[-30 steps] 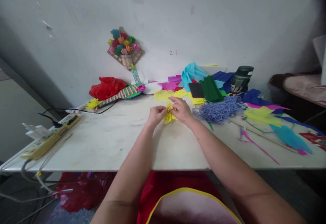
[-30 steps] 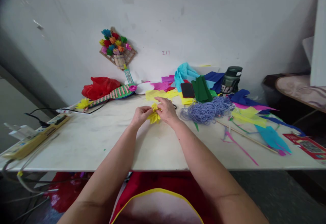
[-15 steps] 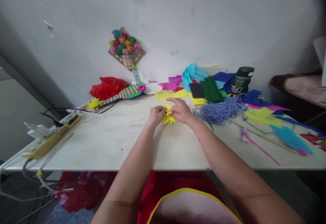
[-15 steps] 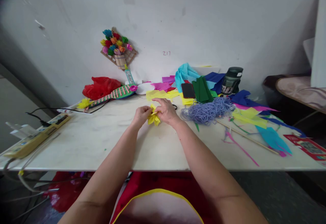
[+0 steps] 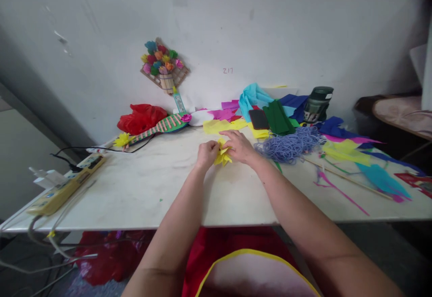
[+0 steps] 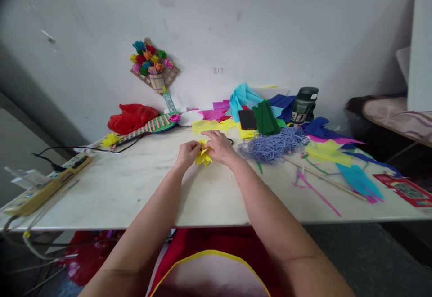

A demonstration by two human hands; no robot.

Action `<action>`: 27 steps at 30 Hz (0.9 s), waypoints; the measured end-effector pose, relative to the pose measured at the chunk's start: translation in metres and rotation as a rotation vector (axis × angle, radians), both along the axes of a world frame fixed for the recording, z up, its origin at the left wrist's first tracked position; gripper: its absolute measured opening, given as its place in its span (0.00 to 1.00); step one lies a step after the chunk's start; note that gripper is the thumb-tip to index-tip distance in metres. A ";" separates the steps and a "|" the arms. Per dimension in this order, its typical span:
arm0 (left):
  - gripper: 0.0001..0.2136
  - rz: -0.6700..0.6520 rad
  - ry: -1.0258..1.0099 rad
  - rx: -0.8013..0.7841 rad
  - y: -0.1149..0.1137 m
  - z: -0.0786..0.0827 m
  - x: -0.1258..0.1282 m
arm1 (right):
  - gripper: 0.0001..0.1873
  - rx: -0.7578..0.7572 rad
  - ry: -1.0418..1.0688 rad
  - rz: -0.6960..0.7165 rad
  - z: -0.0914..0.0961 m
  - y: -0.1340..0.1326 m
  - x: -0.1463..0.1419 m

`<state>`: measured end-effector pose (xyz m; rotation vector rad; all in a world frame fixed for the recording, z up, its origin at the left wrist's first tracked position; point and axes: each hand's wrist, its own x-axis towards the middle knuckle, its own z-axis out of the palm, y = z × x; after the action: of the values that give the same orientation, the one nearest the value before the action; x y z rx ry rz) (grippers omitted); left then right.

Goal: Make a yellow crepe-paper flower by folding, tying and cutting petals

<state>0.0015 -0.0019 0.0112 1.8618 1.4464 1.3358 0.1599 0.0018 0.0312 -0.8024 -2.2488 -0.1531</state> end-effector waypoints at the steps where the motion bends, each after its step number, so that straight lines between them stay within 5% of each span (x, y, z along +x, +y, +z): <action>1: 0.10 0.007 -0.007 -0.007 0.001 -0.001 0.000 | 0.11 0.005 0.003 0.002 0.001 0.000 0.000; 16: 0.10 -0.102 -0.434 -0.268 -0.006 0.006 0.000 | 0.09 0.075 0.000 0.066 0.009 -0.007 -0.003; 27: 0.27 -0.198 -0.657 -0.461 -0.009 0.014 -0.006 | 0.10 -0.191 0.365 -0.058 -0.018 0.016 -0.003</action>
<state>-0.0050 -0.0105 0.0252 1.0913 1.0667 1.2213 0.1569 0.0182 0.0135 -0.9155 -1.9146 0.1726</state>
